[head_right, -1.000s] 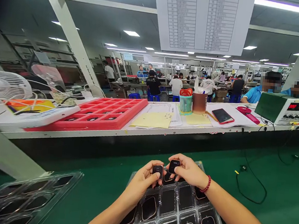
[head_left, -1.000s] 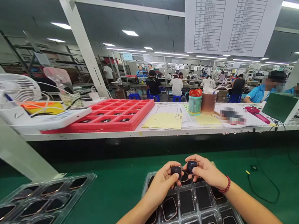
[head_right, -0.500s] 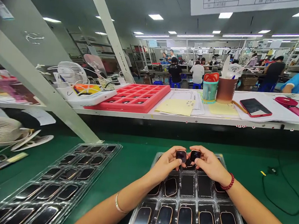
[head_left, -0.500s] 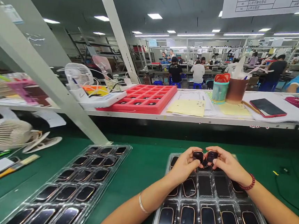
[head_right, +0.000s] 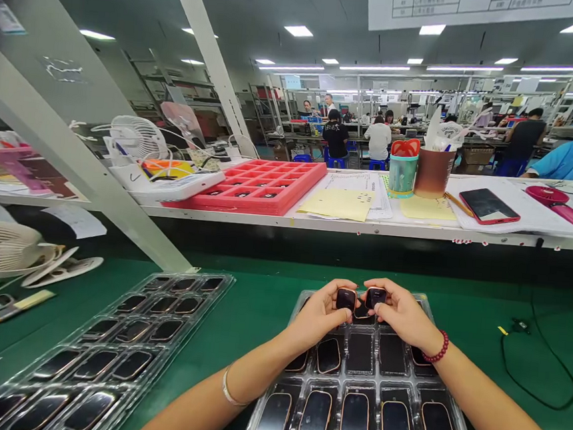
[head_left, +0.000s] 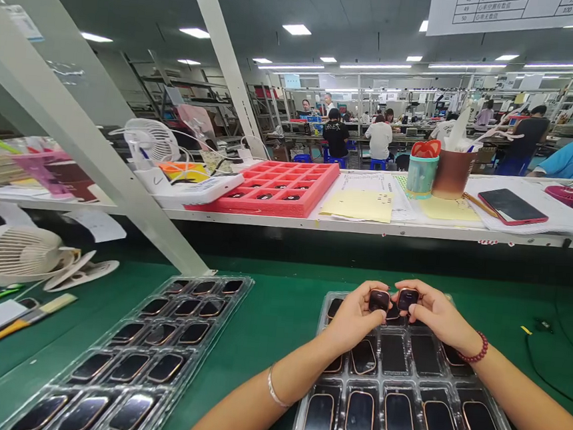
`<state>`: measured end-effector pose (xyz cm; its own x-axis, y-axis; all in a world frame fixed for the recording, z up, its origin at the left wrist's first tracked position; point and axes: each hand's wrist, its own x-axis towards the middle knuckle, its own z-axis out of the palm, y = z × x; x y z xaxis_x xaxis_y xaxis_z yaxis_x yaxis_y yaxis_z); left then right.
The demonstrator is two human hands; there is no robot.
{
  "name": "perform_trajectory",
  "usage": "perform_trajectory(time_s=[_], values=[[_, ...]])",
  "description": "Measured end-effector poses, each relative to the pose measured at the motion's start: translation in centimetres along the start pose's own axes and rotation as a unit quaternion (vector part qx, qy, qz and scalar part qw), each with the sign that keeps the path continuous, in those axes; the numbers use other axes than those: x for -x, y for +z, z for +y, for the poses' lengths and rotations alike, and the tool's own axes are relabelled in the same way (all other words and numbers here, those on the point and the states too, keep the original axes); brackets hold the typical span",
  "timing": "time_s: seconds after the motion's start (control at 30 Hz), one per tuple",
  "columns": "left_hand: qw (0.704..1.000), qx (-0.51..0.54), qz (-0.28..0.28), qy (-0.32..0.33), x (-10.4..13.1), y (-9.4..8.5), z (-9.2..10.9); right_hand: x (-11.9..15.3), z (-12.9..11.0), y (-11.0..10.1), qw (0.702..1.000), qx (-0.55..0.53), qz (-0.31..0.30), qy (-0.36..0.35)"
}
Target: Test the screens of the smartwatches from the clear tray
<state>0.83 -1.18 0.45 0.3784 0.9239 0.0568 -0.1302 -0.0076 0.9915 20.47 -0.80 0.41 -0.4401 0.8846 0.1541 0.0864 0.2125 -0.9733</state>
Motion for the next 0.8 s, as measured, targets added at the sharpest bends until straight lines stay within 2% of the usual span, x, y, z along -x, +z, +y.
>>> perform_trajectory(time_s=[0.2,0.4,0.63,0.7,0.8], values=[[1.000,-0.002,-0.009,0.011,-0.1,-0.1,-0.3,0.0,0.0,0.1,1.000,-0.012,-0.009,-0.001],[1.000,-0.004,-0.009,-0.002,0.1,0.2,0.3,0.1,-0.1,0.0,1.000,-0.009,-0.011,-0.004],[0.999,-0.028,-0.013,-0.008,0.1,0.1,0.5,-0.1,0.3,0.0,1.000,-0.012,0.013,-0.013],[0.999,-0.038,-0.014,-0.011,0.1,0.0,0.4,0.0,-0.5,0.1,0.999,-0.044,0.002,-0.009],[0.998,-0.057,-0.013,-0.018,0.0,-0.2,0.2,1.5,-3.3,-0.2,0.984,-0.172,-0.036,-0.009]])
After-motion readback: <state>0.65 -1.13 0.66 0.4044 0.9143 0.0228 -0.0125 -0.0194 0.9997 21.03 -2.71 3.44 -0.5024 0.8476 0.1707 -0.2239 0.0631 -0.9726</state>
